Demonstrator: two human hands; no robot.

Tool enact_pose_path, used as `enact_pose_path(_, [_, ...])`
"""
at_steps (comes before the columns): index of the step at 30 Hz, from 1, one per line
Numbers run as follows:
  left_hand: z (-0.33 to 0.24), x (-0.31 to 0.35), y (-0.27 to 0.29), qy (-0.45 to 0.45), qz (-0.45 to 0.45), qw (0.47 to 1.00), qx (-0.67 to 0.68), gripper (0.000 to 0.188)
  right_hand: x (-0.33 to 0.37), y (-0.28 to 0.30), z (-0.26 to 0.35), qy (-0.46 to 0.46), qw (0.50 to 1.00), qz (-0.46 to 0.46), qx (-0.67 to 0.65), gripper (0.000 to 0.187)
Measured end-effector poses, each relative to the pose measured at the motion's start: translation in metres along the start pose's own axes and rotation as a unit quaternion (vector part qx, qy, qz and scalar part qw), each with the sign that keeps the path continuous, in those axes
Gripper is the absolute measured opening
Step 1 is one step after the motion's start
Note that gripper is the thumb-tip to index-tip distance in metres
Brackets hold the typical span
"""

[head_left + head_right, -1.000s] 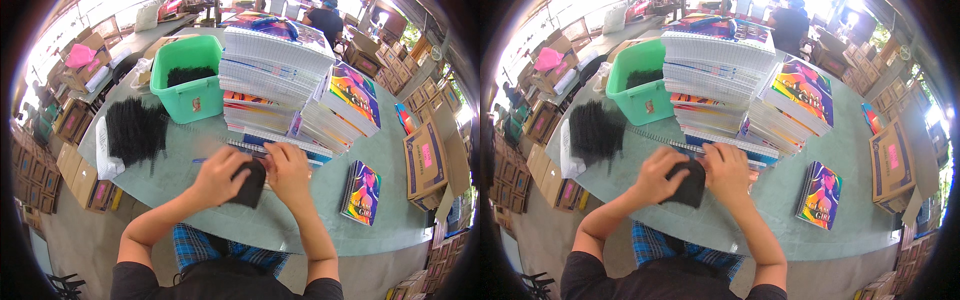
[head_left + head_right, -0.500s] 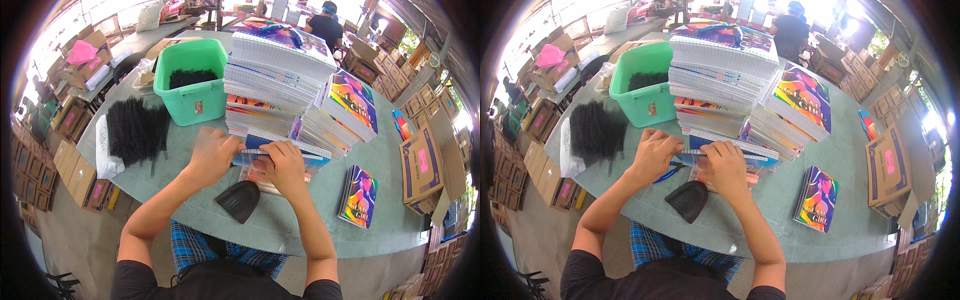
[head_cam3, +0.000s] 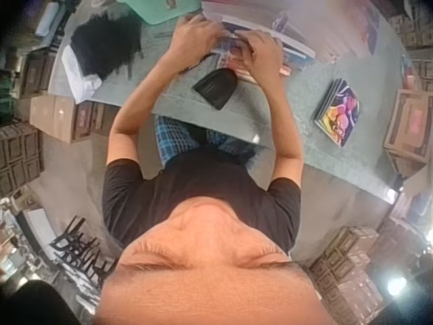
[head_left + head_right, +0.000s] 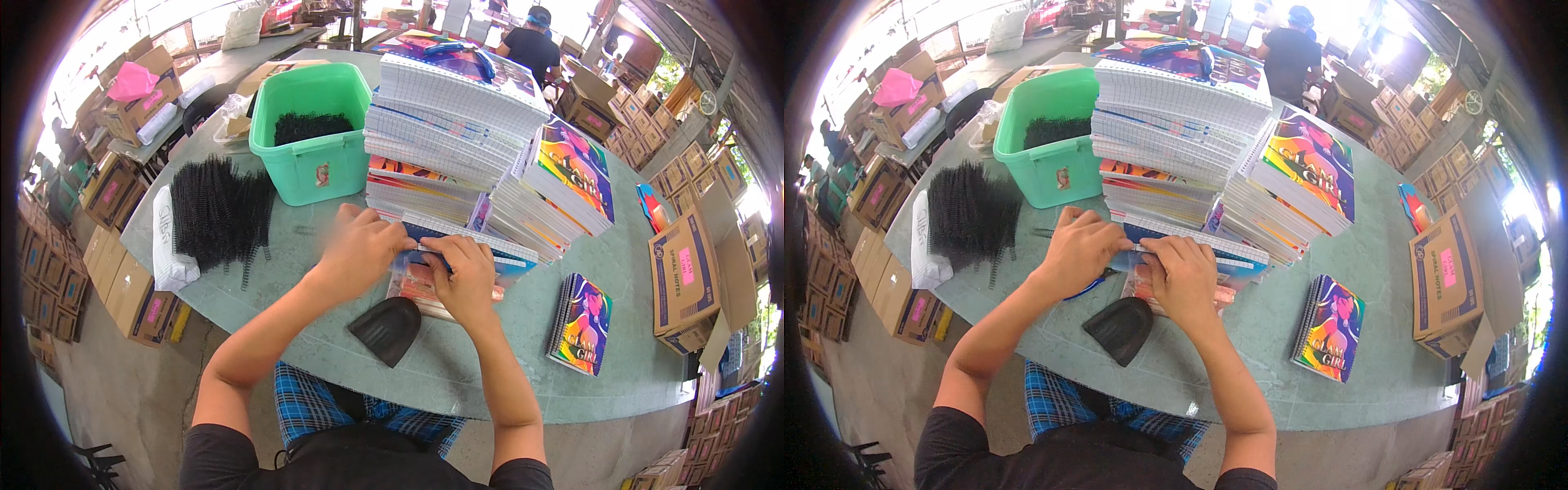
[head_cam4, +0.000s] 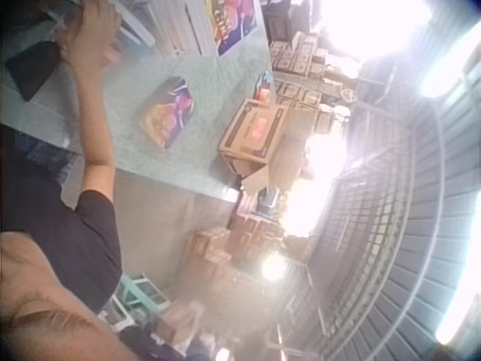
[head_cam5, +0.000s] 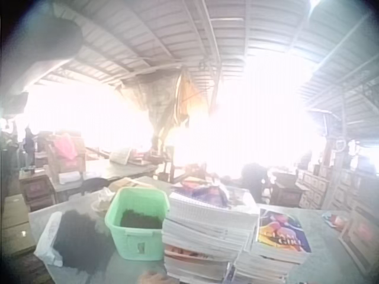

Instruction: The person inserts plastic spiral coils into the pre-punched holes of notebooks by hand and trims the excess length using a pair of pliers before stacking the finished notebooks on a table.

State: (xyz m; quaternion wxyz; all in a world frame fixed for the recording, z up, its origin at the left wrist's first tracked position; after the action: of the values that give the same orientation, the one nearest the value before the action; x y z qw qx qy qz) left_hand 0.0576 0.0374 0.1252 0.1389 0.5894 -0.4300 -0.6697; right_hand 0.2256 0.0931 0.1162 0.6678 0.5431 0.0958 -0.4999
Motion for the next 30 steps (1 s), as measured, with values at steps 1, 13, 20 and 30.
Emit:
enact_pose_path(1, [0.001,-0.003,0.001,-0.007,0.000,1.000,-0.007,0.020,0.000,0.000,0.000,-0.002,1.000,0.001,0.002,0.020])
enact_pose_path(13, [-0.031,0.023,-0.002,-0.079,0.047,0.995,0.025,0.021,-0.001,-0.008,0.007,-0.008,0.998,0.007,0.067,0.020])
enact_pose_path(20, [-0.028,0.093,-0.053,0.125,0.243,0.952,0.137,0.050,0.001,-0.007,0.004,-0.051,0.998,0.008,0.028,0.023])
enact_pose_path(30, [-0.022,0.112,-0.053,0.232,0.238,0.894,0.300,0.060,0.002,-0.009,0.003,-0.042,0.999,-0.007,0.004,0.023])
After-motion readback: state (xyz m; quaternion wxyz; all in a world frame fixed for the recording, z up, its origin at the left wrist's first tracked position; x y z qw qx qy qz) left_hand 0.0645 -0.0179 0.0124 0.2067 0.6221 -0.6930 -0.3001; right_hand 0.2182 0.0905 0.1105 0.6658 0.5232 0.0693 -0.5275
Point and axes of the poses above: each hand's wrist, its own x-axis away from the middle knuckle, its own y-axis out of the back of the hand, z = x × y, the point moved 1 cm from there along -x, towards the middle knuckle, and after that the axes turned 3 degrees about -y, right-handed, at the moved point
